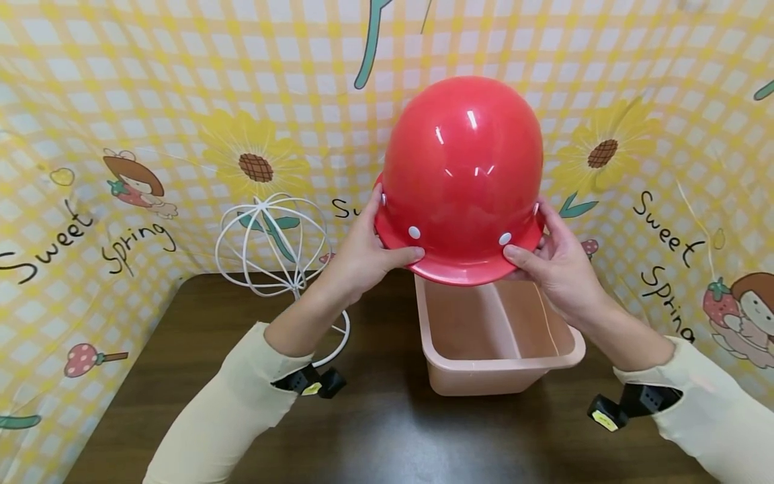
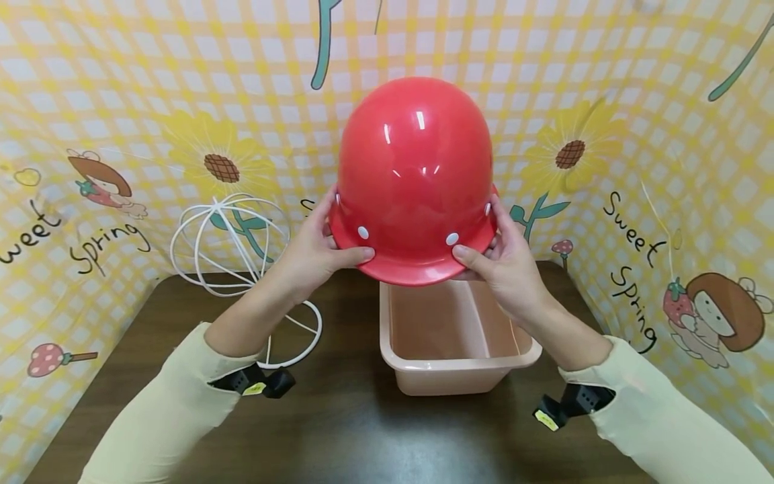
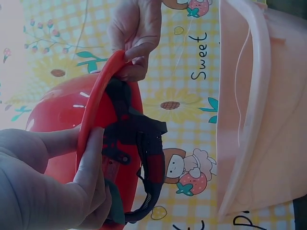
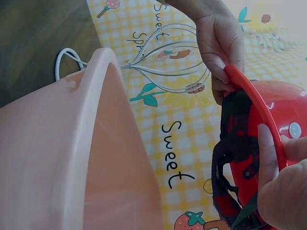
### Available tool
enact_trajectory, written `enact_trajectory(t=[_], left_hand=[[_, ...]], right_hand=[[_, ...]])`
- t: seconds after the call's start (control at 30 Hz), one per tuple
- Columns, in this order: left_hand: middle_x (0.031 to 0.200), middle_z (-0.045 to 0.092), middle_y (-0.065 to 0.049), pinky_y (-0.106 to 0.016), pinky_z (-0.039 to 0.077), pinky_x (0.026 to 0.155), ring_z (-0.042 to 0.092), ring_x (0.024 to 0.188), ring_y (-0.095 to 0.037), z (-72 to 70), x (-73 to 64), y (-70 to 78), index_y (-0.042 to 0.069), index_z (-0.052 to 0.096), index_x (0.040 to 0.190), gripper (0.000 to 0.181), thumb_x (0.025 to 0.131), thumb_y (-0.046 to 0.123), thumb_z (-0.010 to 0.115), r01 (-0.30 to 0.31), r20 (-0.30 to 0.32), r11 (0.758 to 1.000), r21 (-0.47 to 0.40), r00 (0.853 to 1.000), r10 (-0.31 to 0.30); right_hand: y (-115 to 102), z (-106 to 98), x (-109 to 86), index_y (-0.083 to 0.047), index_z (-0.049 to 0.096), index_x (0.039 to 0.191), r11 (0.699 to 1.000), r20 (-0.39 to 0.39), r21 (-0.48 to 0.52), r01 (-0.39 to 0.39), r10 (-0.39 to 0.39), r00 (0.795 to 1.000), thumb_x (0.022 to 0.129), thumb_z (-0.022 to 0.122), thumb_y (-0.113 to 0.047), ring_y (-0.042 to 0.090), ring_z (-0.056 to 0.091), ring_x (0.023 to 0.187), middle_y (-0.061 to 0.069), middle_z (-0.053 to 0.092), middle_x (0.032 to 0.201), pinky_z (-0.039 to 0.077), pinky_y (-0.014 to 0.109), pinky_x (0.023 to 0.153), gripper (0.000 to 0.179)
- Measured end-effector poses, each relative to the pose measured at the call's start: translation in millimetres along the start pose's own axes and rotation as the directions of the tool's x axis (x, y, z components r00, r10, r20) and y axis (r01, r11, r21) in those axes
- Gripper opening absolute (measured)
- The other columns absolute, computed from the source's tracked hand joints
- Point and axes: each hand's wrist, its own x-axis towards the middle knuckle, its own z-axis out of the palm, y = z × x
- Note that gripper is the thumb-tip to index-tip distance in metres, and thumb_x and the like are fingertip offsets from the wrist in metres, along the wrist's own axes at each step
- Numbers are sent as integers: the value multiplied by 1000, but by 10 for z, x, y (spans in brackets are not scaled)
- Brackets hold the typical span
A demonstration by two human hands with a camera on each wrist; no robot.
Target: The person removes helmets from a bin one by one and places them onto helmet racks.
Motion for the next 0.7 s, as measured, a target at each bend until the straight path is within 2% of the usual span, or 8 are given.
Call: enact_trajectory(t=[0.1,0.23,0.4,0.5,0.7], left_hand=[[146,46,-6,-44,61,85,57,124,-27,-18,-11,34,25,16,163,107,82,-10,76,0,-1,1000,-14,1000,0],[146,46,-8,-46,62,81,58,123,-29,-55,-25,102,26,17,163,107,82,-12,75,-9,-3,1000,-27,1000,9],[146,46,-9,-45,63,78,59,122,-30,-139,-69,205,27,14,164,107,83,-12,74,12,-18,1000,-19,1000,-12],[149,44,-9,-43,62,80,58,125,-31,-211,-111,266,27,12,164,108,84,-14,72,9,-14,1000,-26,1000,-9],[151,42,-7,-38,62,82,58,126,-30,-373,-217,388,29,14,164,104,87,-12,70,29,-47,1000,4,998,-29]], right_hand=[[-13,28,22,-18,16,163,1000,8,-16,2,-2,1000,98,54,11,20,65,116,12,37,149,61,40,78,81],[-37,77,54,-17,18,163,1000,8,-18,10,-10,1000,98,55,11,19,67,112,12,40,146,61,40,77,80],[-82,180,119,-17,17,163,999,-1,-36,1,-1,1000,98,56,11,17,68,109,11,41,145,62,39,77,81],[-100,263,167,-17,16,164,999,-6,-45,-18,17,1000,98,56,10,16,68,109,10,42,144,62,37,78,81],[-95,449,283,-17,14,164,998,5,-35,-51,51,999,98,54,12,15,67,107,9,44,141,62,38,80,82]])
